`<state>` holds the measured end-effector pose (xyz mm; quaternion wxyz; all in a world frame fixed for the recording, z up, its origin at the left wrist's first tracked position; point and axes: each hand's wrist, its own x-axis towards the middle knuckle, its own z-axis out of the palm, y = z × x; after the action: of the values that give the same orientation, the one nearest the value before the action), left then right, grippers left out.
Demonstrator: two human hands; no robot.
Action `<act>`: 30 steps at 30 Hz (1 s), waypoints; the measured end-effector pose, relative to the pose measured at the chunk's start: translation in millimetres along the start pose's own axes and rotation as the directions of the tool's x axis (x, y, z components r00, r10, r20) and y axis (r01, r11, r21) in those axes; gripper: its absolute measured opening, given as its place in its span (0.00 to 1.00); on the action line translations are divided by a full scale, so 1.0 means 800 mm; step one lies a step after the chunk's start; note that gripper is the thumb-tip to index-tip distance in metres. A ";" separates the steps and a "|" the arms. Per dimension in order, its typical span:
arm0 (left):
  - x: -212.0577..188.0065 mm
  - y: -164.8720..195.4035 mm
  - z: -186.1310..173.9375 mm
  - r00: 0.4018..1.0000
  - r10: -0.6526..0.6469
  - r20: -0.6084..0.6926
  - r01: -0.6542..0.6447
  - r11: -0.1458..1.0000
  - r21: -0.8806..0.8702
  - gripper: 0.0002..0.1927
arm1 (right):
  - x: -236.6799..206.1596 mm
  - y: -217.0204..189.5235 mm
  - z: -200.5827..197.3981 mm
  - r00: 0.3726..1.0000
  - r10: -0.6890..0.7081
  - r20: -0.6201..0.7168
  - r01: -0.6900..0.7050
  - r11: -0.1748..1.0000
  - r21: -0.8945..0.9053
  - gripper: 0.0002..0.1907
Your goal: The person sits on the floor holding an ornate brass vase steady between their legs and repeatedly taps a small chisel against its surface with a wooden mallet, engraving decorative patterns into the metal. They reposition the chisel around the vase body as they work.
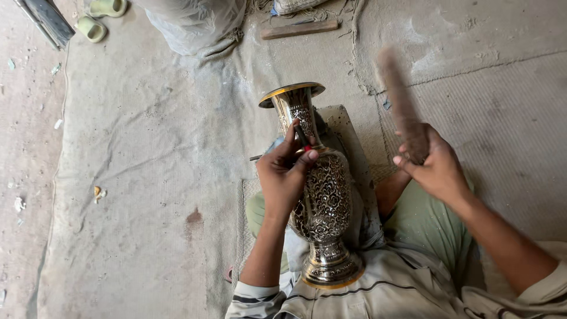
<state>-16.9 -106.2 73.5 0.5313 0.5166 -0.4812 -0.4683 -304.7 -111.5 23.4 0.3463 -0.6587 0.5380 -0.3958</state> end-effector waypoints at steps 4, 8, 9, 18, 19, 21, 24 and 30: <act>0.007 0.016 0.007 1.000 -0.017 0.010 0.014 0.978 0.206 0.28 | 0.040 -0.029 -0.023 0.946 0.241 0.215 -0.066 0.797 -0.600 0.29; 0.009 0.022 0.010 0.997 -0.080 0.013 0.074 0.964 0.254 0.29 | 0.075 -0.059 -0.036 0.847 0.444 0.290 -0.078 0.645 -0.760 0.23; 0.008 0.022 0.011 0.997 -0.080 0.017 0.072 0.959 0.273 0.30 | 0.088 -0.065 -0.039 0.789 0.555 0.265 -0.117 0.559 -0.821 0.19; -0.005 0.015 0.016 0.998 -0.001 -0.058 0.011 0.983 0.181 0.25 | 0.181 -0.123 -0.043 0.864 0.296 0.407 0.011 0.797 -0.604 0.16; -0.008 0.013 0.018 0.996 0.008 -0.086 0.010 0.979 0.206 0.25 | 0.183 -0.131 -0.041 0.847 0.310 0.433 0.066 0.746 -0.663 0.20; -0.012 0.011 0.019 0.989 0.029 -0.146 0.010 0.966 0.258 0.25 | 0.187 -0.146 -0.037 0.808 0.338 0.482 0.187 0.629 -0.755 0.27; -0.013 0.010 0.019 0.989 0.018 -0.149 0.029 0.951 0.307 0.26 | 0.186 -0.165 -0.038 0.860 0.233 0.453 0.210 0.649 -0.731 0.13; -0.013 0.016 0.020 0.989 0.017 -0.147 0.028 0.954 0.299 0.26 | 0.181 -0.180 -0.042 0.866 0.180 0.466 0.312 0.535 -0.785 0.26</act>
<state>-33.6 -96.7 85.7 0.4797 0.6260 -0.5043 -0.3516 -256.5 -228.8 186.8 0.0959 -0.8407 0.5266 0.0817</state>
